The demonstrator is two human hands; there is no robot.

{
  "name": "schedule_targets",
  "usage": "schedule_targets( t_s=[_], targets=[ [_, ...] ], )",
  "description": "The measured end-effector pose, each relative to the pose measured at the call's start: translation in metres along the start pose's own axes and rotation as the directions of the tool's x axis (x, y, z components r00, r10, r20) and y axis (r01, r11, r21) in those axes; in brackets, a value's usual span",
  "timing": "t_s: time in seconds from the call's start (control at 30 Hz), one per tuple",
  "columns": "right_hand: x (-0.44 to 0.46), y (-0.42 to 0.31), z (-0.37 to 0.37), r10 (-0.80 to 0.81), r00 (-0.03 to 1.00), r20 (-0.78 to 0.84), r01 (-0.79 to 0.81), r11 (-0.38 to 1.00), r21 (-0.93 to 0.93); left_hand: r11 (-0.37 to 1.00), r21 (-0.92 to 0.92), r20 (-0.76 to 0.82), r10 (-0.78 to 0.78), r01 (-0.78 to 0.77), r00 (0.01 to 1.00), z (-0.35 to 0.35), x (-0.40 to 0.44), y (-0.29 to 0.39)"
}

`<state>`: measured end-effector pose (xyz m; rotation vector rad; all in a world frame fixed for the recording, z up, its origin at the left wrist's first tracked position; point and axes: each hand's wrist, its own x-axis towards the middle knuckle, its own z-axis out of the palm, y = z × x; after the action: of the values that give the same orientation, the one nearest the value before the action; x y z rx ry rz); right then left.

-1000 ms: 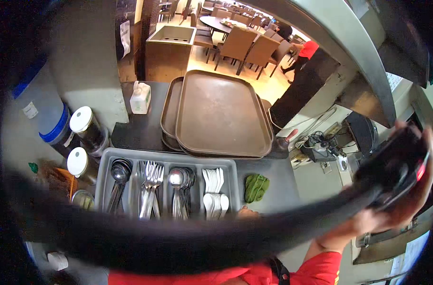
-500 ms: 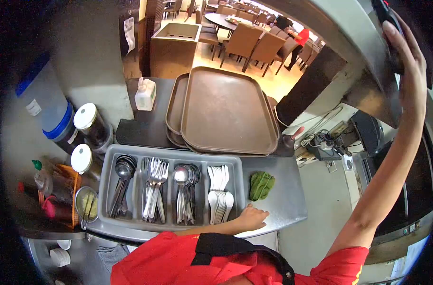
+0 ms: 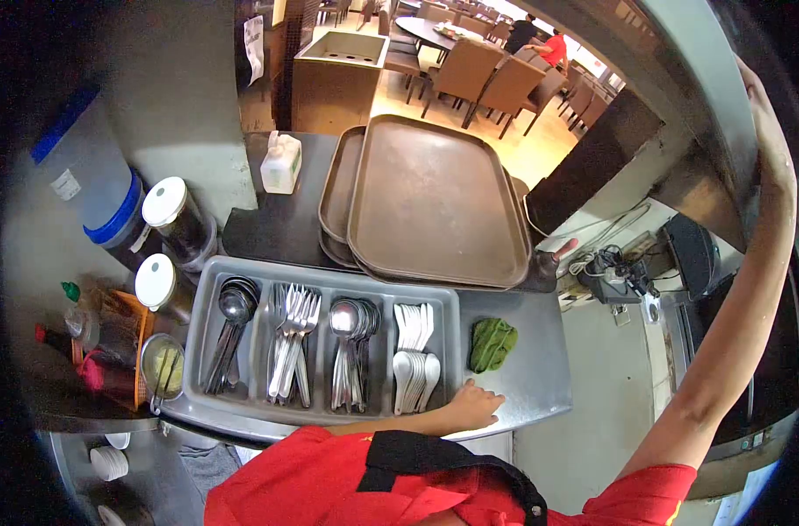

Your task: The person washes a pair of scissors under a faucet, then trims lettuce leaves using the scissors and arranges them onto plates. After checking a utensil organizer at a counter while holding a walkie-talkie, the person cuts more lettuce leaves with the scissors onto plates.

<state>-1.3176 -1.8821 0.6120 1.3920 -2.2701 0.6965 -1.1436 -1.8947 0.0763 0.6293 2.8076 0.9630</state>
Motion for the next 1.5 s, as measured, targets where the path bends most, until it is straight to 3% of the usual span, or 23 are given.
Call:
schedule_targets(
  t_s=[0.4, 0.47, 0.5, 0.53, 0.6, 0.67, 0.7, 0.77, 0.8, 0.83, 0.87, 0.9, 0.97, 1.03, 1.13, 1.17, 1.27, 1.37, 1.5],
  targets=[
    [-0.013, -0.014, 0.012, 0.042, 0.997, -0.063, -0.044, 0.998, -0.036, 1.000, -0.001, -0.015, 0.013, -0.013, 1.000, 0.003, 0.000, 0.000],
    [-0.016, -0.020, 0.015, 0.011, 0.984, -0.177, -0.019, 0.999, -0.041, 1.000, -0.004, -0.016, 0.014, -0.014, 1.000, 0.001, 0.000, 0.001],
    [-0.018, -0.026, 0.020, -0.042, 0.943, -0.330, 0.025, 0.998, -0.055, 1.000, 0.000, -0.007, 0.010, -0.010, 1.000, 0.001, 0.000, 0.002],
    [-0.021, -0.033, 0.025, -0.094, 0.876, -0.473, 0.062, 0.995, -0.083, 1.000, 0.006, 0.002, 0.004, -0.004, 1.000, 0.001, -0.001, 0.002],
    [-0.052, -0.034, 0.030, -0.007, 0.694, -0.720, -0.108, 0.988, -0.114, 1.000, -0.004, -0.036, 0.011, -0.011, 0.999, 0.009, 0.001, -0.001],
    [-0.100, -0.037, 0.052, -0.420, 0.531, -0.736, -0.060, 0.848, -0.526, 0.999, -0.025, -0.092, 0.031, -0.033, 0.995, 0.014, 0.001, -0.003],
    [-0.117, -0.041, 0.076, -0.520, 0.465, -0.716, 0.070, 0.828, -0.556, 0.999, -0.025, -0.092, 0.030, -0.032, 0.995, 0.013, 0.001, -0.002],
    [-0.135, -0.044, 0.138, -0.584, 0.523, -0.620, 0.485, 0.803, -0.346, 0.999, -0.025, -0.117, 0.033, -0.036, 0.993, 0.015, 0.000, -0.002],
    [-0.132, -0.045, 0.167, -0.544, 0.625, -0.559, 0.525, 0.824, -0.215, 0.999, -0.021, -0.121, 0.031, -0.033, 0.992, 0.016, 0.000, -0.002],
    [-0.123, -0.041, 0.193, -0.448, 0.744, -0.495, 0.426, 0.890, -0.165, 0.999, -0.022, -0.112, 0.027, -0.030, 0.993, 0.017, 0.001, -0.002],
    [-0.113, -0.031, 0.213, -0.204, 0.914, -0.350, 0.222, 0.975, 0.012, 0.999, -0.024, -0.098, 0.025, -0.028, 0.995, 0.016, 0.002, -0.002],
    [-0.100, -0.023, 0.225, 0.092, 0.987, -0.133, -0.065, 0.979, 0.195, 0.999, -0.027, -0.077, 0.031, -0.033, 0.997, 0.010, 0.000, 0.000],
    [-0.074, 0.023, 0.245, 0.245, 0.969, 0.032, -0.246, 0.947, 0.208, 0.999, -0.033, -0.072, 0.033, -0.036, 0.997, 0.013, 0.000, 0.000],
    [-0.059, 0.057, 0.254, 0.331, 0.941, 0.073, -0.336, 0.880, 0.336, 0.998, -0.045, -0.067, 0.033, -0.036, 0.997, 0.010, 0.000, 0.000],
    [-0.066, 0.062, 0.259, 0.315, 0.945, 0.090, -0.325, 0.861, 0.391, 0.997, -0.072, -0.026, 0.019, -0.021, 0.999, 0.004, -0.001, 0.002],
    [-0.075, 0.053, 0.258, 0.301, 0.947, 0.114, -0.321, 0.896, 0.308, 0.997, -0.078, -0.027, 0.013, -0.015, 1.000, 0.001, -0.001, 0.003],
    [-0.116, 0.027, 0.260, 0.221, 0.961, 0.167, -0.263, 0.919, 0.295, 0.998, -0.059, 0.055, 0.006, -0.003, 0.998, -0.002, -0.001, 0.004],
    [-0.163, 0.018, 0.253, 0.340, 0.915, 0.218, -0.387, 0.893, 0.232, 0.998, -0.058, -0.013, 0.023, -0.024, 1.000, 0.000, -0.002, 0.003],
    [-0.238, 0.039, 0.241, 0.455, 0.885, 0.100, -0.465, 0.849, 0.251, 0.999, -0.050, -0.011, 0.016, -0.016, 1.000, -0.002, -0.003, 0.006]
  ],
)
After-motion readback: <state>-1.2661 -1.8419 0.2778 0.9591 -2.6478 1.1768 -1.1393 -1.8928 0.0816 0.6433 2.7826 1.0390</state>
